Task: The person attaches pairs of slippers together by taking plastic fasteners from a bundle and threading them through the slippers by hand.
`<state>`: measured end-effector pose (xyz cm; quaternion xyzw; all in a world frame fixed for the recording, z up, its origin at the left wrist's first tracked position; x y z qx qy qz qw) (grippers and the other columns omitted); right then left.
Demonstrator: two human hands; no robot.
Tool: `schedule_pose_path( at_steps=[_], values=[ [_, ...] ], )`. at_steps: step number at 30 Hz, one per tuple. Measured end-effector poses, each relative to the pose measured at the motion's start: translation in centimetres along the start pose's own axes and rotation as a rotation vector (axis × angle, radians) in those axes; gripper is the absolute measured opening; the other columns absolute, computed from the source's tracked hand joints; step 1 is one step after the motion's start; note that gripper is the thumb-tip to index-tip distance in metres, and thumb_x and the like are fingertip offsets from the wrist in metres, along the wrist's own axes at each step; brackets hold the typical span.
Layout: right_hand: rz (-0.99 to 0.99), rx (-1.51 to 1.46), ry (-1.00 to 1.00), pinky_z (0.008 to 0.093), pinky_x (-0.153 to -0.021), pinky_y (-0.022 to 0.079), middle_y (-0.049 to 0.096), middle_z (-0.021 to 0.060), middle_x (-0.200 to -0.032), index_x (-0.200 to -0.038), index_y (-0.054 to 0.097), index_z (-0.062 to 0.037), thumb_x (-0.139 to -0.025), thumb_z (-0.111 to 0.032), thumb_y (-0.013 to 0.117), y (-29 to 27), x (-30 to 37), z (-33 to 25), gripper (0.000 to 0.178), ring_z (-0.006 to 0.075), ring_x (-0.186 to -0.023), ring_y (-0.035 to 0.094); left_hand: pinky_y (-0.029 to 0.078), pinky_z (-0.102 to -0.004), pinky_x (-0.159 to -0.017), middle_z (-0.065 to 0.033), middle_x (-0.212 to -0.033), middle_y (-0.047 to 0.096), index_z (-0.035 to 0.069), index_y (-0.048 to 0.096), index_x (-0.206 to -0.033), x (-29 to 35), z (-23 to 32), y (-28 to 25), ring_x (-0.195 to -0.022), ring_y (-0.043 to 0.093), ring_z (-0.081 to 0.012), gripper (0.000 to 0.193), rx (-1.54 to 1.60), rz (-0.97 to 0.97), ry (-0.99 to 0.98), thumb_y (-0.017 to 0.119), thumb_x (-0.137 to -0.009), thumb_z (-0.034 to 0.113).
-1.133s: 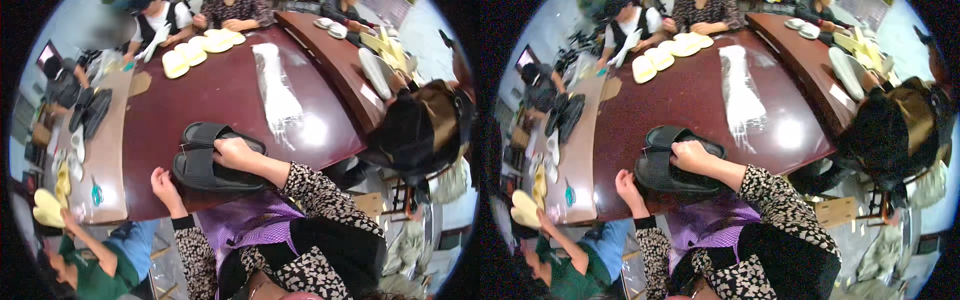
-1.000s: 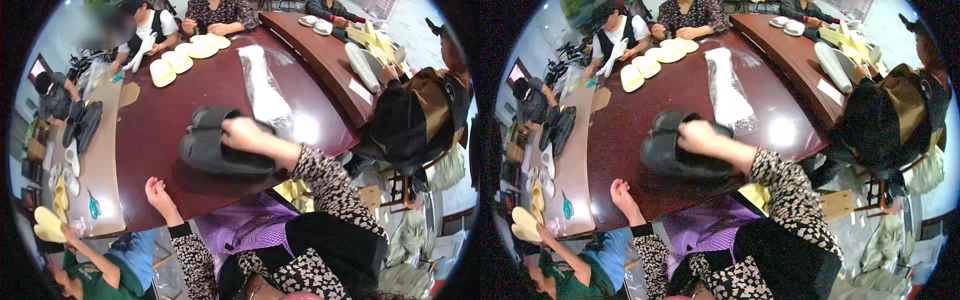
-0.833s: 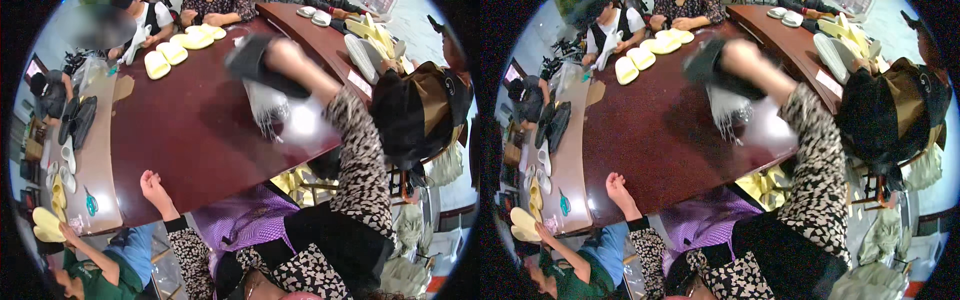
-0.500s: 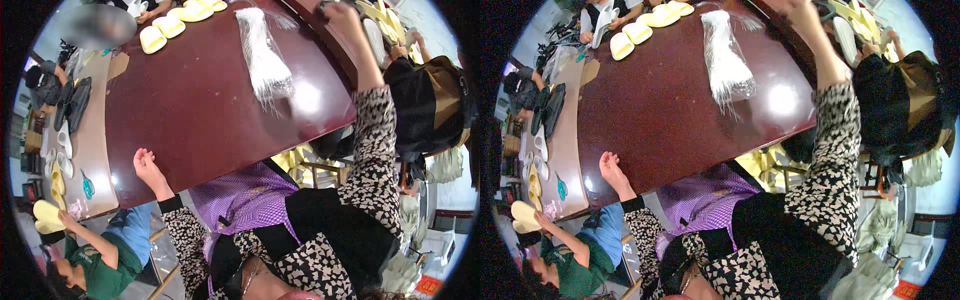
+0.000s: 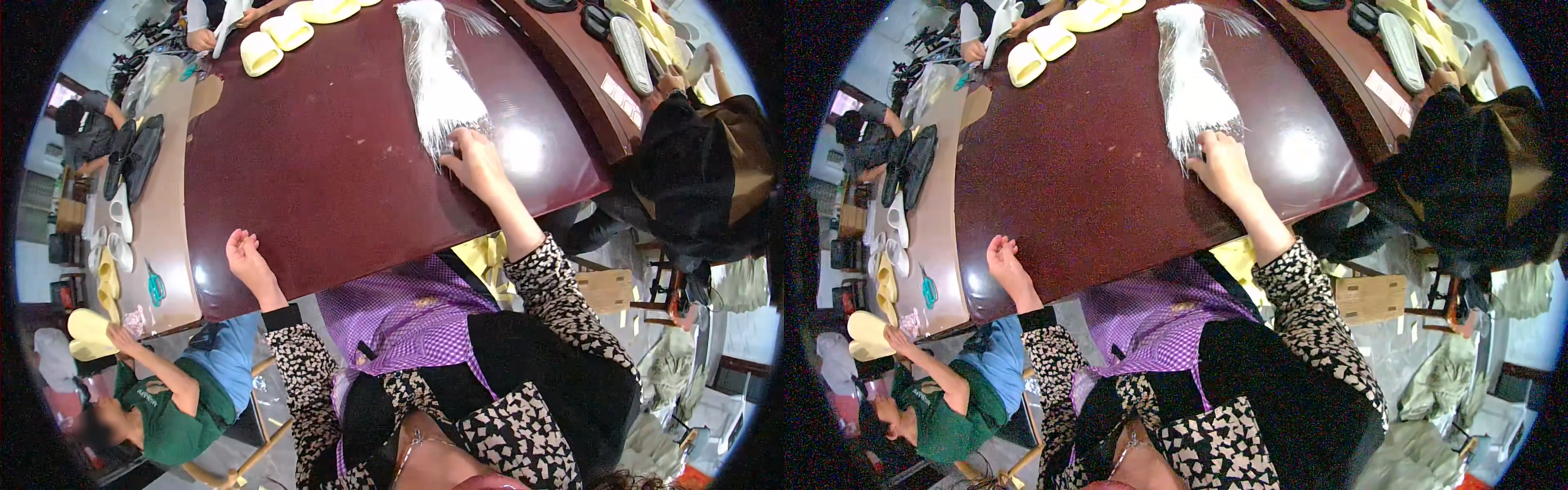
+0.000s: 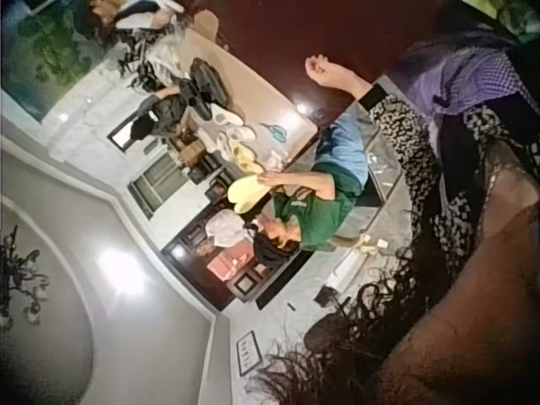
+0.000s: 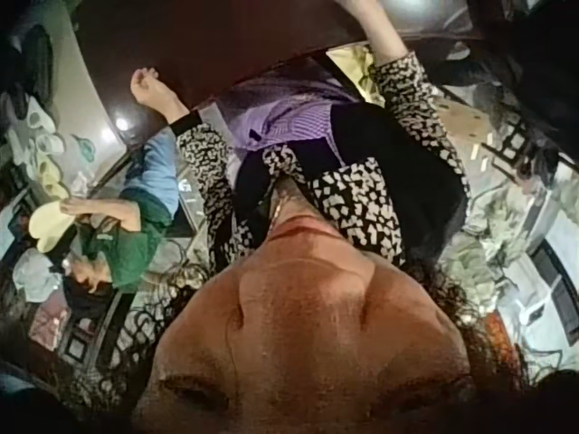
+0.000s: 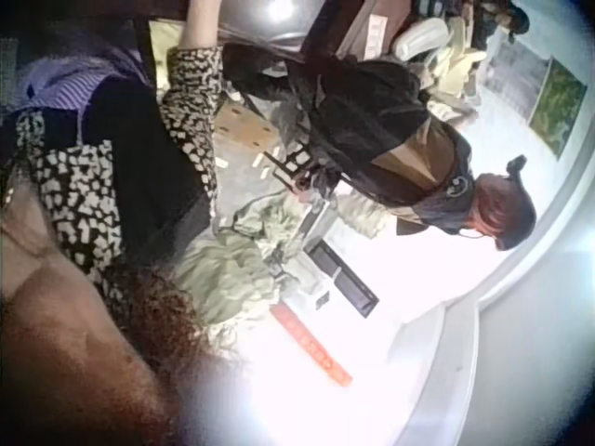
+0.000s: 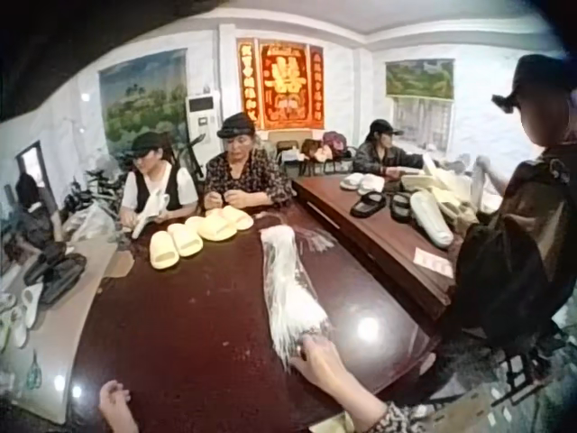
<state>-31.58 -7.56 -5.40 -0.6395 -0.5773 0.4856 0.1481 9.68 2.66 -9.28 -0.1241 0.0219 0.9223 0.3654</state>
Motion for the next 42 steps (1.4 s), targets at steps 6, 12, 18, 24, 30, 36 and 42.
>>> schedule_pose_path(
  at_steps=[6, 12, 18, 24, 30, 36, 42],
  values=[
    [-0.057, 0.128, 0.016, 0.0308, -0.065, 0.048, 0.063, 0.0165, -0.078, -0.096, 0.055, 0.0, -0.076, -0.008, 0.064, 0.4, 0.4, 0.3, 0.023, 0.0277, -0.071, 0.062, 0.048, -0.0236, -0.076, -0.0082, -0.098, 0.058, -0.002, 0.054, -0.108, -0.1, -0.1, 0.0, -0.088, 0.057, -0.014, 0.021, -0.004, -0.012, -0.002, 0.052, -0.087, 0.004],
    [-0.131, -0.313, 0.22, 0.0299, -0.065, 0.047, 0.062, 0.01, -0.075, -0.097, 0.055, 0.0001, -0.078, -0.007, 0.061, -1.7, 0.5, 1.4, 0.021, 0.0201, -0.071, 0.062, 0.048, -0.0239, -0.077, -0.008, -0.098, 0.058, -0.002, 0.053, -0.109, -0.9, -0.2, 1.8, -0.086, 0.057, -0.0138, 0.023, 0.053, -0.021, -0.02, 0.054, -0.087, 0.005],
    [-0.284, -0.599, 0.234, 0.0283, -0.075, 0.047, 0.061, 0.0063, -0.088, -0.1, 0.055, 0.0024, -0.081, -0.006, 0.06, -1.6, 1.3, -2.0, 0.021, 0.0151, -0.085, 0.06, 0.049, -0.0255, -0.072, -0.0068, -0.094, 0.059, 0.001, 0.056, -0.103, -0.6, 2.0, 1.2, -0.082, 0.058, -0.0141, 0.017, -0.081, -0.074, 0.096, 0.056, -0.087, 0.007],
    [-0.314, -0.738, 0.451, 0.0206, -0.056, 0.037, 0.051, -0.0019, -0.073, -0.089, 0.056, -0.0026, -0.087, -0.004, 0.05, -2.7, 3.4, -4.3, 0.007, 0.0062, -0.064, 0.045, 0.048, -0.0356, -0.073, -0.0133, -0.085, 0.062, 0.003, 0.063, -0.087, 9.0, 8.4, 10.1, -0.083, 0.06, -0.0288, 0.011, -0.088, -0.46, 0.218, 0.061, -0.078, 0.01],
    [-0.457, -1.054, 0.334, 0.0186, -0.046, 0.032, 0.047, -0.0015, -0.063, -0.086, 0.05, -0.0044, -0.082, 0.0, 0.051, -3.4, 4.7, -6.0, 0.006, 0.0051, -0.052, 0.042, 0.045, -0.0394, -0.083, -0.0149, -0.097, 0.059, 0.001, 0.06, -0.094, 13.5, 10.7, 16.4, -0.095, 0.055, -0.0322, 0.019, 0.113, -0.652, 0.508, 0.054, -0.077, 0.004],
    [-0.606, -1.208, 0.372, 0.0187, -0.046, 0.033, 0.046, -0.0013, -0.061, -0.083, 0.048, -0.0052, -0.081, 0.001, 0.051, -5.2, 4.2, -7.4, 0.007, 0.006, -0.05, 0.042, 0.046, -0.0385, -0.079, -0.0116, -0.094, 0.062, 0.003, 0.061, -0.092, 13.0, 10.3, 17.4, -0.091, 0.057, -0.0315, 0.018, 0.142, -0.917, 0.471, 0.054, -0.075, 0.002],
    [-0.667, -1.427, 0.415, 0.0203, -0.048, 0.038, 0.049, 0.0021, -0.068, -0.087, 0.048, -0.0029, -0.083, 0.0, 0.05, -5.5, 2.8, -7.1, 0.005, 0.0079, -0.052, 0.045, 0.047, -0.0342, -0.073, -0.0103, -0.086, 0.064, 0.003, 0.06, -0.09, 12.5, 10.0, 16.2, -0.081, 0.061, -0.0263, 0.015, 0.159, -0.913, 0.481, 0.057, -0.075, 0.002]
  ],
)
Point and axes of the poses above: each hand's wrist, its own x-axis away from the middle knuckle, its own y-axis out of the palm, z = x × y, the point moved 1 cm from there along -x, towards the middle knuckle
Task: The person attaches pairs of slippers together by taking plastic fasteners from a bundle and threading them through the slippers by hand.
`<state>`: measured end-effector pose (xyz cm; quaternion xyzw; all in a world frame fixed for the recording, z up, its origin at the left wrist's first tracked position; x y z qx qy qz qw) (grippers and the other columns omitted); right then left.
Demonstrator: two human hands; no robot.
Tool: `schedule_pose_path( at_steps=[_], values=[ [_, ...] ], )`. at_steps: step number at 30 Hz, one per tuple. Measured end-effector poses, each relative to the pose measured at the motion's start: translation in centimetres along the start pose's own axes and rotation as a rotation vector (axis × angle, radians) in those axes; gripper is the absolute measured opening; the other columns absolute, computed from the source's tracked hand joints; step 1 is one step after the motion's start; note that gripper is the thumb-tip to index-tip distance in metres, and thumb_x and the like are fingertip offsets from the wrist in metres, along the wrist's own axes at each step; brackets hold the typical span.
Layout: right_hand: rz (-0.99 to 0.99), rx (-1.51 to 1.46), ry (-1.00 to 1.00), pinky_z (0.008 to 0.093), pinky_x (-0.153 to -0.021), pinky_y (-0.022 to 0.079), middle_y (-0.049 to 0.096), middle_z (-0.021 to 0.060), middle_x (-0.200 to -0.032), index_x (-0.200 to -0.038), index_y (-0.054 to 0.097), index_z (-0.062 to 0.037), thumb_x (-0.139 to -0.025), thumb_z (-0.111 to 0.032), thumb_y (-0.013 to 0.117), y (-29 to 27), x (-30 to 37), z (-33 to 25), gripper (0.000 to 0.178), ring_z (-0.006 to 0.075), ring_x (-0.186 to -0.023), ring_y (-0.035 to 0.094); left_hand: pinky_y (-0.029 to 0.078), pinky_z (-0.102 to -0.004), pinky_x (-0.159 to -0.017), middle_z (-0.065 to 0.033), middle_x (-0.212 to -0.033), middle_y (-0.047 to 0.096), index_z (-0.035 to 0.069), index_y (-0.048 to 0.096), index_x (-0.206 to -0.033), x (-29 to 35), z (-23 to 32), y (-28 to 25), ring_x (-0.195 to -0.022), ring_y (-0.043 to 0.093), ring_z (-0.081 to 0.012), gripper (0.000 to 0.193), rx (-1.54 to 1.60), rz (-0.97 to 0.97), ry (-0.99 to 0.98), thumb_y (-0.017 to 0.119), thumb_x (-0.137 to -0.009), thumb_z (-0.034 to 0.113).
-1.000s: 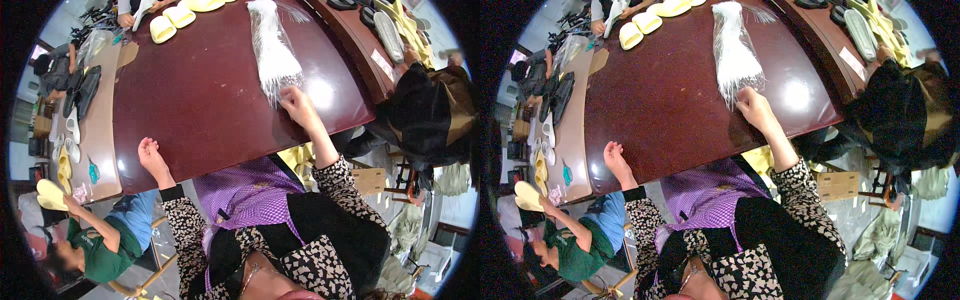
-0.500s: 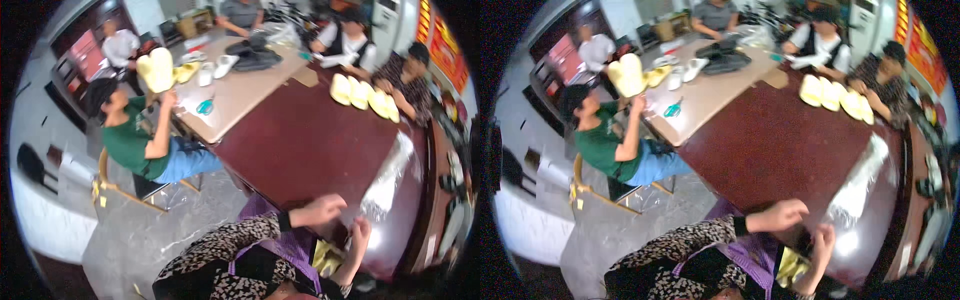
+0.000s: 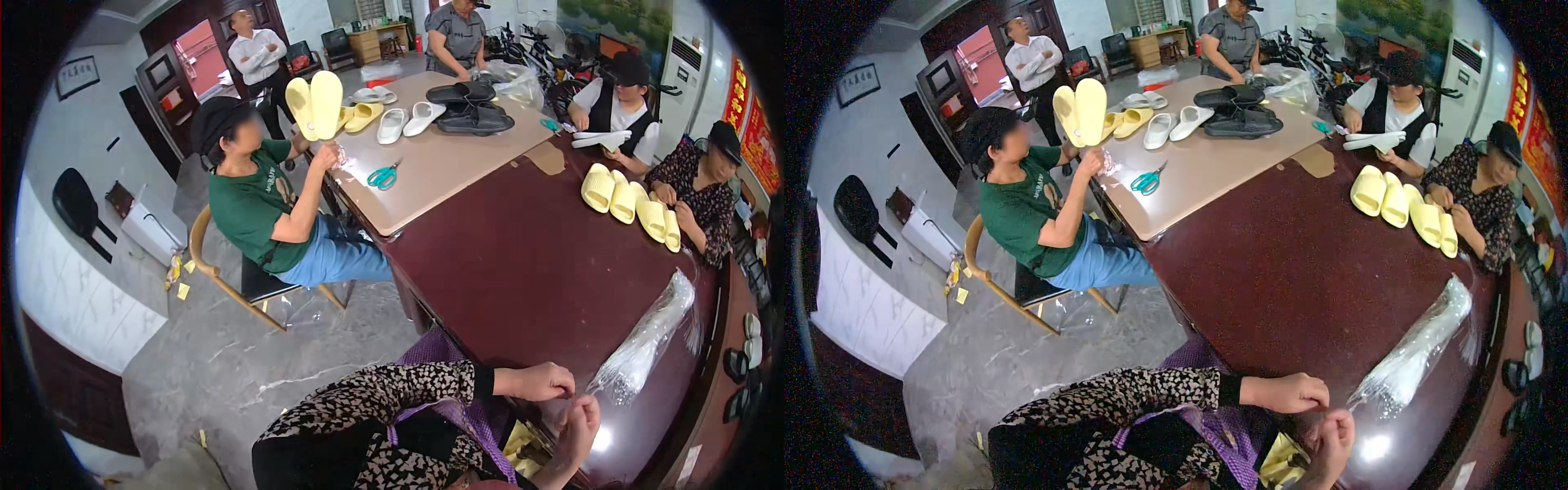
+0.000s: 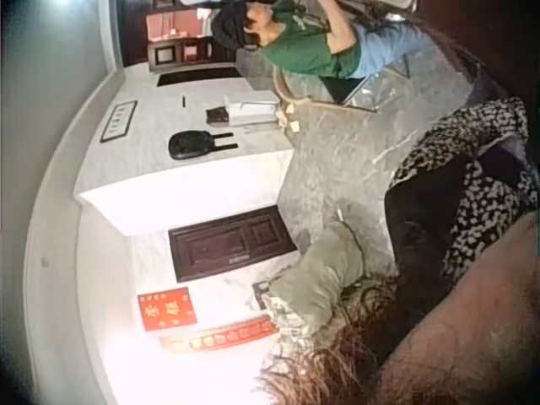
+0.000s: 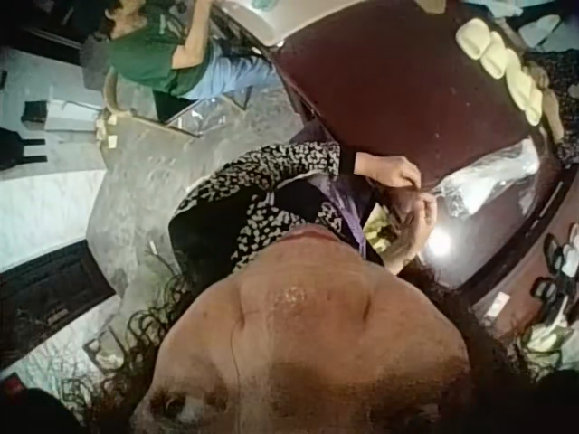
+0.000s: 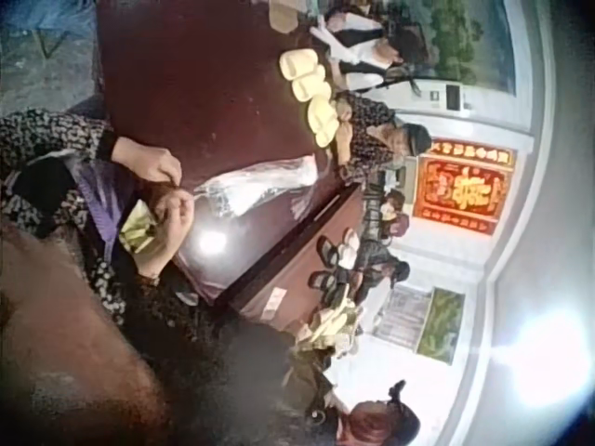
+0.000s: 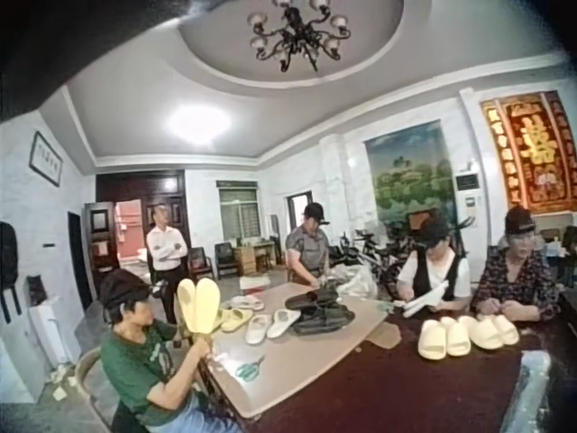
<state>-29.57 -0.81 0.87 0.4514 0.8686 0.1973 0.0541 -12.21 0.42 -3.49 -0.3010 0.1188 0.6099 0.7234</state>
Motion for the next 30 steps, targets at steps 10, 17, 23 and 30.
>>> schedule_pose_path(
  at_steps=[10, 17, 23, 30],
  values=[
    [0.127, 1.828, -0.462, 0.0448, -0.1, 0.031, 0.047, 0.0141, -0.129, -0.123, 0.047, -0.0057, -0.082, -0.008, 0.057, -4.7, -6.9, -0.5, 0.043, 0.0309, -0.12, 0.043, 0.047, -0.026, -0.071, -0.005, -0.081, 0.063, 0.0, 0.059, -0.087, 2.5, 3.9, -3.7, -0.077, 0.06, -0.0121, 0.006, 0.467, 0.301, -0.337, 0.054, -0.087, 0.004],
    [0.16, 1.758, -0.38, 0.0465, -0.104, 0.024, 0.043, 0.0142, -0.135, -0.124, 0.049, -0.0071, -0.078, -0.008, 0.058, -6.4, -8.0, 1.2, 0.047, 0.0336, -0.124, 0.037, 0.05, -0.0282, -0.07, -0.0072, -0.08, 0.062, 0.001, 0.059, -0.088, 6.9, 4.6, -7.4, -0.074, 0.06, -0.0152, 0.005, 0.741, 0.552, -0.46, 0.054, -0.086, 0.002],
    [0.191, 1.779, -0.444, 0.0465, -0.104, 0.025, 0.044, 0.0142, -0.133, -0.123, 0.049, -0.0062, -0.078, -0.006, 0.057, -7.8, -9.0, 2.2, 0.046, 0.0337, -0.124, 0.039, 0.051, -0.0327, -0.067, -0.01, -0.079, 0.061, 0.0, 0.058, -0.088, 11.1, 5.9, -12.7, -0.07, 0.061, -0.0211, 0.005, 0.771, 0.934, -0.343, 0.054, -0.085, 0.002],
    [0.207, 1.814, -0.51, 0.0465, -0.104, 0.026, 0.044, 0.014, -0.134, -0.118, 0.052, -0.0059, -0.079, -0.005, 0.056, -8.8, -8.4, 2.5, 0.039, 0.0335, -0.124, 0.039, 0.051, -0.0344, -0.068, -0.0084, -0.081, 0.061, 0.003, 0.059, -0.093, 16.9, 10.1, -18.5, -0.071, 0.06, -0.02, 0.008, 0.63, 1.2, -0.14, 0.056, -0.087, 0.007]
  ],
)
Point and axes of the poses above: each hand's wrist, its own x-axis away from the middle knuckle, its own y-axis out of the palm, z = x × y, the point moved 1 cm from there along -x, towards the middle knuckle
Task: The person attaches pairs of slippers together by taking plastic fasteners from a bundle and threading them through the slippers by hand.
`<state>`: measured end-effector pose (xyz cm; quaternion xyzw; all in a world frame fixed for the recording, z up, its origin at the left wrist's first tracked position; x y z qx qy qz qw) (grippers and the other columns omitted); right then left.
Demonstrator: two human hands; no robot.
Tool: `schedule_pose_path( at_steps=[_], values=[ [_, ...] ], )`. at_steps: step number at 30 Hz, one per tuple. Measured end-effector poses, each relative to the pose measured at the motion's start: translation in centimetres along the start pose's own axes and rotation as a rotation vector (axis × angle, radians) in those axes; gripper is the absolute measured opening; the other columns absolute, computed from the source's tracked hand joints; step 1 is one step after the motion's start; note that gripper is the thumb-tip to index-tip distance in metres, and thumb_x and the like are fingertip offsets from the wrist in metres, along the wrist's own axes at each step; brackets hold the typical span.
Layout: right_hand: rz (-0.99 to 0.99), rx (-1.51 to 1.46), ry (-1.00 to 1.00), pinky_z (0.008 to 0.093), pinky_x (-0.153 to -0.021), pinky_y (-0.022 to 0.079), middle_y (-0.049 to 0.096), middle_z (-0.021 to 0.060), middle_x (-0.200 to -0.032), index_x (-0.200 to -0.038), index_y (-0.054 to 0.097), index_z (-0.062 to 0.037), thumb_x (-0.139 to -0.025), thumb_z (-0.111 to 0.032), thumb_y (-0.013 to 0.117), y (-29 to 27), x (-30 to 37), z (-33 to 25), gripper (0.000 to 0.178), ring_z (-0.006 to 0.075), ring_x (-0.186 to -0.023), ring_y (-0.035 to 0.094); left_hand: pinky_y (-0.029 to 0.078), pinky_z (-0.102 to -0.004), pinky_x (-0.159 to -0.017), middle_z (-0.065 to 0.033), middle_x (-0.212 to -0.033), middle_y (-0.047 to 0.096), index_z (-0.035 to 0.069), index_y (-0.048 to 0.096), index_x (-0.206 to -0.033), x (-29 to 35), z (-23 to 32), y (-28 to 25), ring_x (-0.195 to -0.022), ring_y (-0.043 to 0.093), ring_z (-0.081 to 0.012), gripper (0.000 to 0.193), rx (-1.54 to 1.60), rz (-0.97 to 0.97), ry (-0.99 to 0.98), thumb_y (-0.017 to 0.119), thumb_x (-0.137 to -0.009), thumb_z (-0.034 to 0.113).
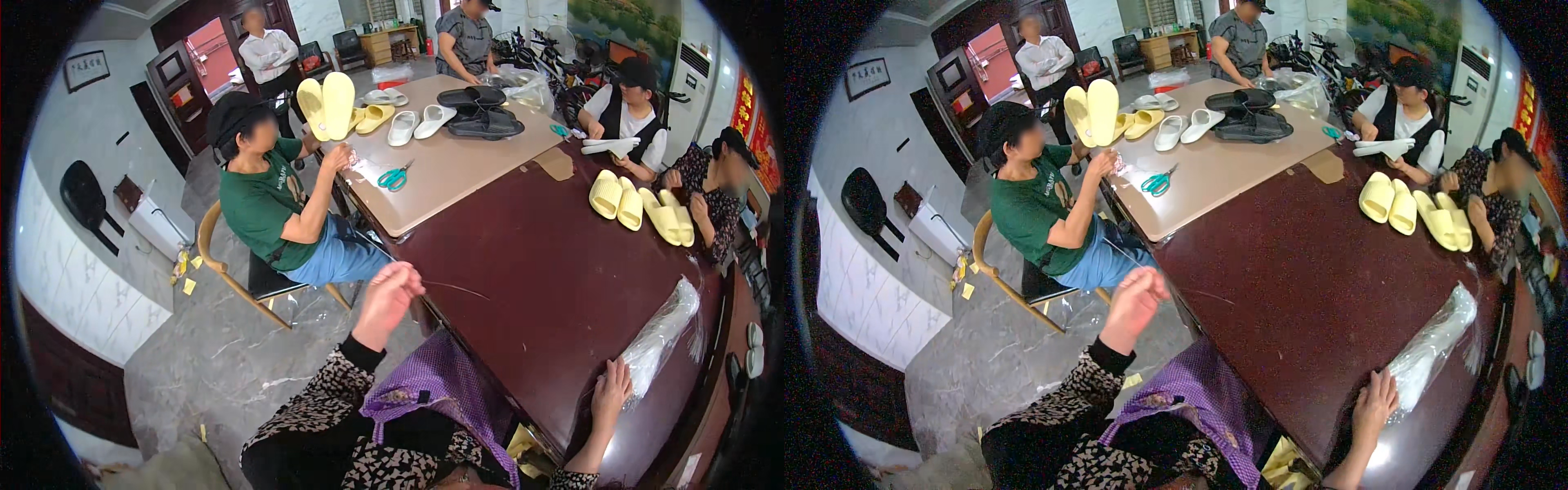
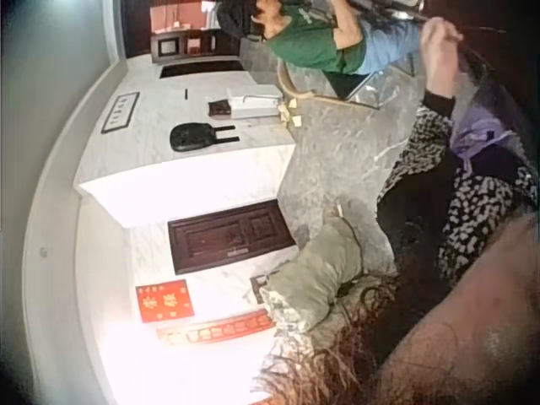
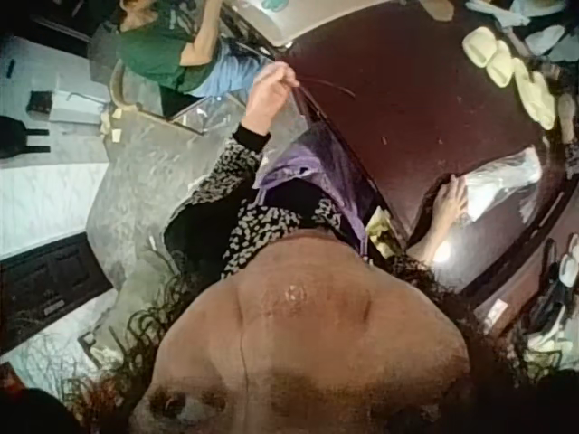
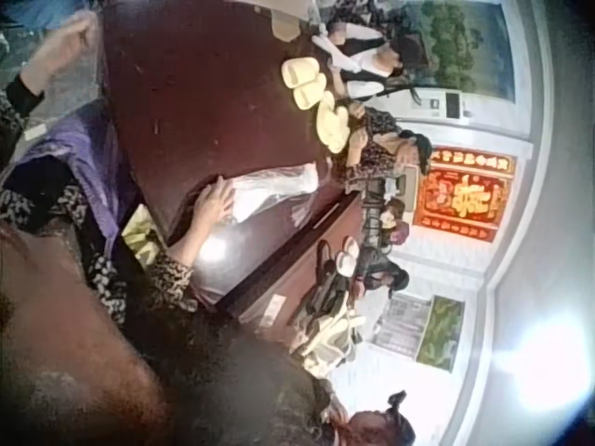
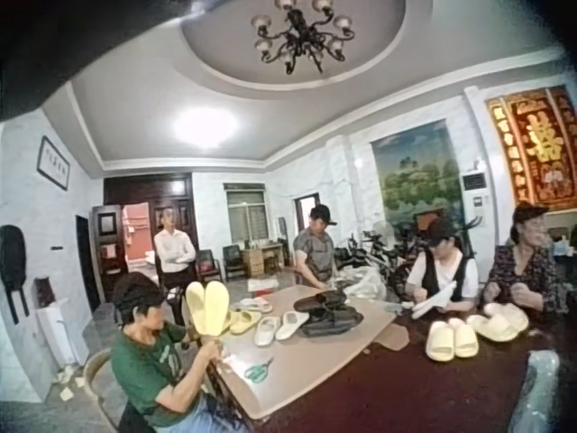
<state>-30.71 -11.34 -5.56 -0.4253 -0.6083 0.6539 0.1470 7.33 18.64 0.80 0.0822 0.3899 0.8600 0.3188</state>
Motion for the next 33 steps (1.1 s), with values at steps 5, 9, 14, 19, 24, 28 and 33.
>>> schedule_pose_path(
  at_steps=[5, 9, 14, 19, 24, 28, 33],
  values=[
    [0.019, -0.06, -0.033, 0.0457, -0.1, 0.03, 0.05, 0.0146, -0.128, -0.11, 0.058, -0.004, -0.08, -0.007, 0.056, -1.1, 0.7, -0.1, 0.03, 0.0331, -0.119, 0.043, 0.051, -0.0334, -0.072, -0.0072, -0.084, 0.062, 0.004, 0.059, -0.096, 0.0, 2.9, -2.1, -0.076, 0.061, -0.0185, 0.01, 0.062, 0.114, 0.143, 0.056, -0.087, 0.009],
    [0.131, -0.133, -0.001, 0.0423, -0.093, 0.039, 0.058, 0.0162, -0.115, -0.092, 0.063, -0.0008, -0.077, -0.009, 0.061, -2.8, 0.3, -2.1, 0.017, 0.0354, -0.109, 0.052, 0.05, -0.03, -0.074, -0.006, -0.088, 0.061, 0.004, 0.058, -0.097, -0.9, 3.9, -2.0, -0.081, 0.059, -0.0158, 0.011, 0.035, 0.114, 0.208, 0.058, -0.086, 0.007],
    [0.15, -0.211, -0.093, 0.0426, -0.079, 0.043, 0.059, 0.0147, -0.105, -0.087, 0.064, -0.0024, -0.078, -0.01, 0.062, -5.5, -0.4, -4.5, 0.012, 0.035, -0.089, 0.055, 0.047, -0.0272, -0.073, -0.0072, -0.089, 0.056, -0.001, 0.053, -0.095, -1.1, 5.3, -5.0, -0.08, 0.054, -0.014, 0.009, 0.032, 0.079, 0.173, 0.053, -0.09, 0.007],
    [-0.16, -0.422, 0.051, 0.0367, -0.074, 0.047, 0.062, 0.013, -0.083, -0.085, 0.064, -0.0018, -0.078, -0.008, 0.062, -6.8, 2.3, -2.5, 0.009, 0.0296, -0.083, 0.058, 0.045, -0.0278, -0.074, -0.0061, -0.087, 0.055, 0.001, 0.052, -0.097, -3.6, 2.6, -8.6, -0.078, 0.052, -0.015, 0.013, 0.057, 0.01, 0.033, 0.049, -0.094, 0.013],
    [-0.125, -0.506, 0.255, 0.0372, -0.071, 0.048, 0.06, 0.014, -0.079, -0.085, 0.064, -0.0007, -0.078, -0.007, 0.061, -8.5, 3.6, -2.0, 0.01, 0.0291, -0.078, 0.059, 0.045, -0.0289, -0.074, -0.0047, -0.087, 0.056, 0.003, 0.053, -0.098, -4.2, 2.0, -8.1, -0.077, 0.052, -0.0145, 0.015, 0.176, -0.171, -0.133, 0.053, -0.092, 0.016],
    [-0.038, -0.296, 0.198, 0.0396, -0.073, 0.048, 0.063, 0.0139, -0.083, -0.083, 0.065, -0.0021, -0.078, -0.011, 0.062, -7.6, 1.1, -2.8, 0.01, 0.033, -0.082, 0.06, 0.043, -0.0274, -0.067, -0.0037, -0.082, 0.052, 0.005, 0.051, -0.095, -2.2, 3.1, -5.4, -0.07, 0.047, -0.0142, 0.011, 0.041, 0.037, -0.037, 0.051, -0.093, 0.015],
    [0.038, -0.61, -0.008, 0.0317, -0.071, 0.049, 0.063, 0.0142, -0.088, -0.093, 0.063, 0.0025, -0.081, -0.005, 0.06, -8.7, -1.1, -8.9, 0.014, 0.0241, -0.08, 0.061, 0.048, -0.027, -0.063, -0.0053, -0.082, 0.06, 0.005, 0.055, -0.1, -1.2, 0.5, -3.0, -0.071, 0.057, -0.0138, 0.013, 0.152, 0.082, -0.116, 0.055, -0.087, 0.007]
  ],
)
Point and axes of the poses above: each hand's wrist, its own x-axis away from the middle knuckle, its own y-axis out of the palm, z = x × y, the point moved 1 cm from there along -x, towards the middle knuckle
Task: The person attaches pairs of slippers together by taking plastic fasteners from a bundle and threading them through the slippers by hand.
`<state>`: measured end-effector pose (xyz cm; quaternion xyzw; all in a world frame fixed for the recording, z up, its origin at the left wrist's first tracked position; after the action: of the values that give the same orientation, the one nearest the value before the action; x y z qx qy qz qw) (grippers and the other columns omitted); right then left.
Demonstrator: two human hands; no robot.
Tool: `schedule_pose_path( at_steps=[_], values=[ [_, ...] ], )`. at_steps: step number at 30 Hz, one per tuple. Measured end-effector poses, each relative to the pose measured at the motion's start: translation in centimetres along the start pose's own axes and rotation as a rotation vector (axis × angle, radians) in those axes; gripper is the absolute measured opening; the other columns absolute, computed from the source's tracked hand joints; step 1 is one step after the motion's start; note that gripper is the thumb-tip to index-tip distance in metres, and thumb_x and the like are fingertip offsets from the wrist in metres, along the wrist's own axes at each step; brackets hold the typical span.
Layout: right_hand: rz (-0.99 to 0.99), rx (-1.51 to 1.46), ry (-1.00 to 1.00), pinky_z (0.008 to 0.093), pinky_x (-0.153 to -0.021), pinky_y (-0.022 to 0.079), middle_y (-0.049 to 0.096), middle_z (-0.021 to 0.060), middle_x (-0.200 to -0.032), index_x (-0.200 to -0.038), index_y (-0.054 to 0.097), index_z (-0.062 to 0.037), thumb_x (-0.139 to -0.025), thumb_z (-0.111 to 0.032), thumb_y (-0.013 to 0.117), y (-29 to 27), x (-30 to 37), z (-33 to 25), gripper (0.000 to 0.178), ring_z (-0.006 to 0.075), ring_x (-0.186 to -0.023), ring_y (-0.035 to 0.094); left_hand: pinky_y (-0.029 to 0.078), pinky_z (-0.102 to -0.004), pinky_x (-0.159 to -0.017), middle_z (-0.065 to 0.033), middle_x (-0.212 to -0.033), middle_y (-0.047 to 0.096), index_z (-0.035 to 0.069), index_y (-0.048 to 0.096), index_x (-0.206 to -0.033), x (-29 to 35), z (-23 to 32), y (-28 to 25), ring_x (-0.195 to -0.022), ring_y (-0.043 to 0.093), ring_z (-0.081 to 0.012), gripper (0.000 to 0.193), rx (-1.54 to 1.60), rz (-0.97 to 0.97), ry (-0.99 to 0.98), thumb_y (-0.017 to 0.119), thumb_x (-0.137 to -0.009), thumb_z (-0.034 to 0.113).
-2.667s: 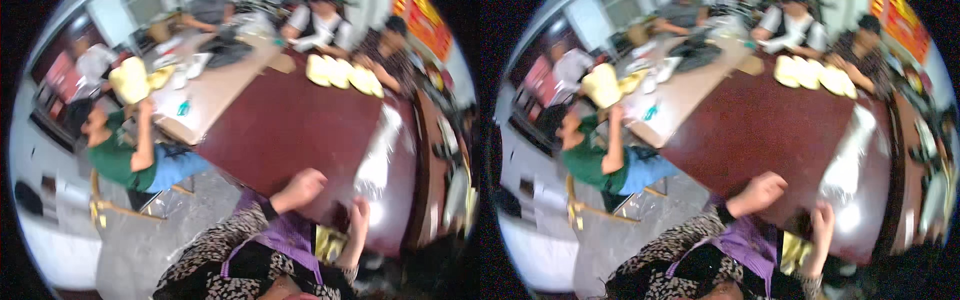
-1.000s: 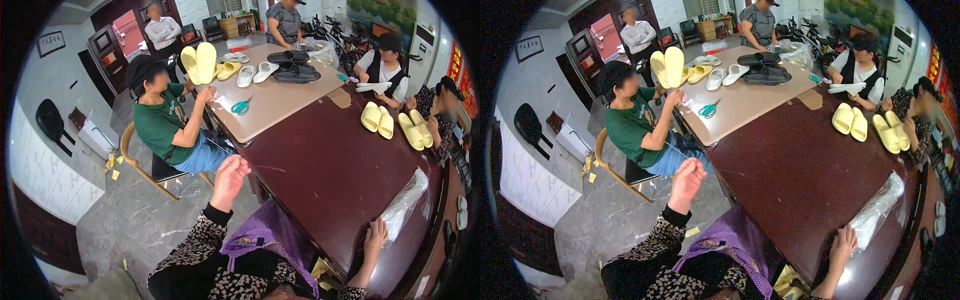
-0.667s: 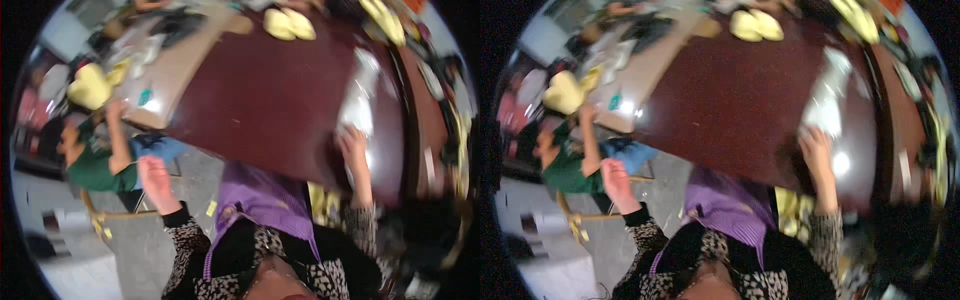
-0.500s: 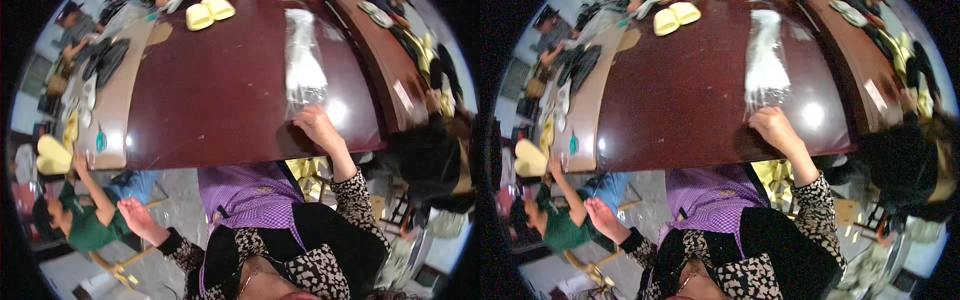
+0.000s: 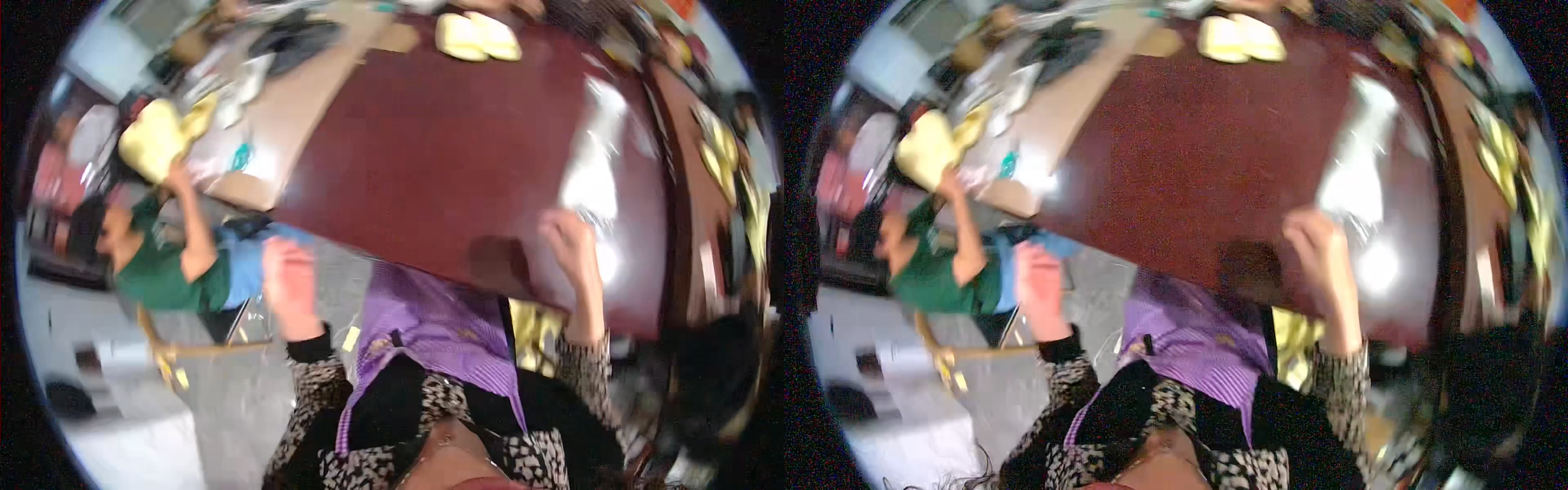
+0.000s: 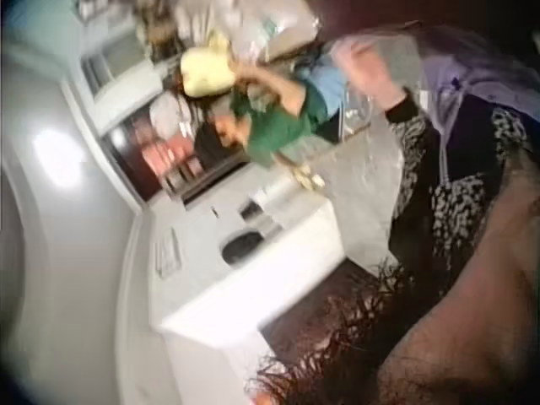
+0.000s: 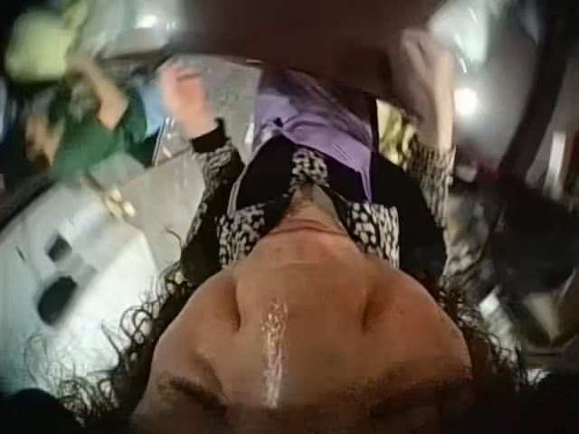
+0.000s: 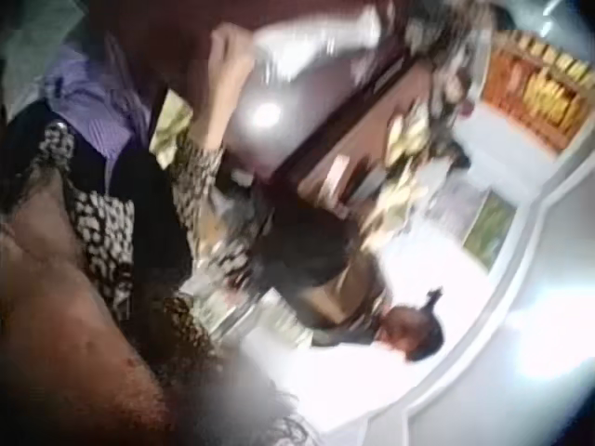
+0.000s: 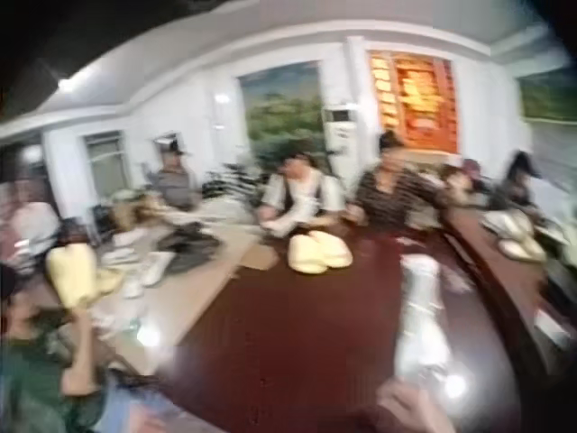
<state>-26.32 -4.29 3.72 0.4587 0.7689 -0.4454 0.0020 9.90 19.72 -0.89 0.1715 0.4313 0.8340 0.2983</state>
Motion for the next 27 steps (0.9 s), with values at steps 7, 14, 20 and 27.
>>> schedule_pose_path(
  at_steps=[7, 14, 20, 27],
  values=[
    [-0.274, -0.548, -0.127, 0.0277, -0.075, 0.048, 0.064, 0.0104, -0.089, -0.088, 0.063, 0.004, -0.078, -0.002, 0.061, 6.7, -4.6, -9.5, 0.012, 0.0191, -0.086, 0.06, 0.046, -0.0279, -0.053, -0.0104, -0.071, 0.058, 0.001, 0.055, -0.094, 4.3, -6.3, 9.1, -0.057, 0.055, -0.0182, 0.009, -0.316, -0.179, -0.428, 0.053, -0.087, 0.007],
    [-0.523, -0.842, 0.069, 0.0262, -0.07, 0.049, 0.063, 0.0078, -0.084, -0.085, 0.062, 0.0031, -0.082, -0.003, 0.059, 10.7, -6.0, -10.6, 0.008, 0.0141, -0.078, 0.06, 0.046, -0.0267, -0.052, -0.0089, -0.074, 0.06, 0.002, 0.058, -0.093, 4.8, -8.3, 9.3, -0.06, 0.056, -0.0152, 0.01, -0.28, -0.254, -0.553, 0.056, -0.088, 0.009],
    [-0.557, -1.067, 0.231, 0.0233, -0.067, 0.048, 0.062, 0.005, -0.082, -0.088, 0.06, 0.0029, -0.085, -0.003, 0.057, 11.1, -6.7, -10.8, 0.007, 0.0102, -0.073, 0.058, 0.045, -0.0246, -0.053, -0.0078, -0.075, 0.061, 0.002, 0.06, -0.093, 3.8, -8.7, 9.0, -0.061, 0.057, -0.0138, 0.01, -0.283, -0.2, -0.523, 0.057, -0.088, 0.01],
    [-0.515, -1.011, 0.024, 0.0243, -0.064, 0.048, 0.06, 0.0058, -0.078, -0.09, 0.057, 0.0016, -0.086, -0.001, 0.054, 10.9, -6.6, -10.2, 0.006, 0.0121, -0.069, 0.057, 0.045, -0.0221, -0.053, -0.0075, -0.077, 0.061, 0.002, 0.061, -0.094, 3.9, -8.9, 9.3, -0.063, 0.057, -0.0122, 0.011, -0.318, -0.288, -0.507, 0.058, -0.087, 0.009]
  ],
)
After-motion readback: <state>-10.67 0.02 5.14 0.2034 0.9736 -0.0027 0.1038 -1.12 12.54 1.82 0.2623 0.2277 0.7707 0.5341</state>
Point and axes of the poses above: each hand's wrist, its own x-axis away from the middle knuckle, its own y-axis out of the palm, z = x × y, the point moved 1 cm from there along -x, towards the middle knuckle
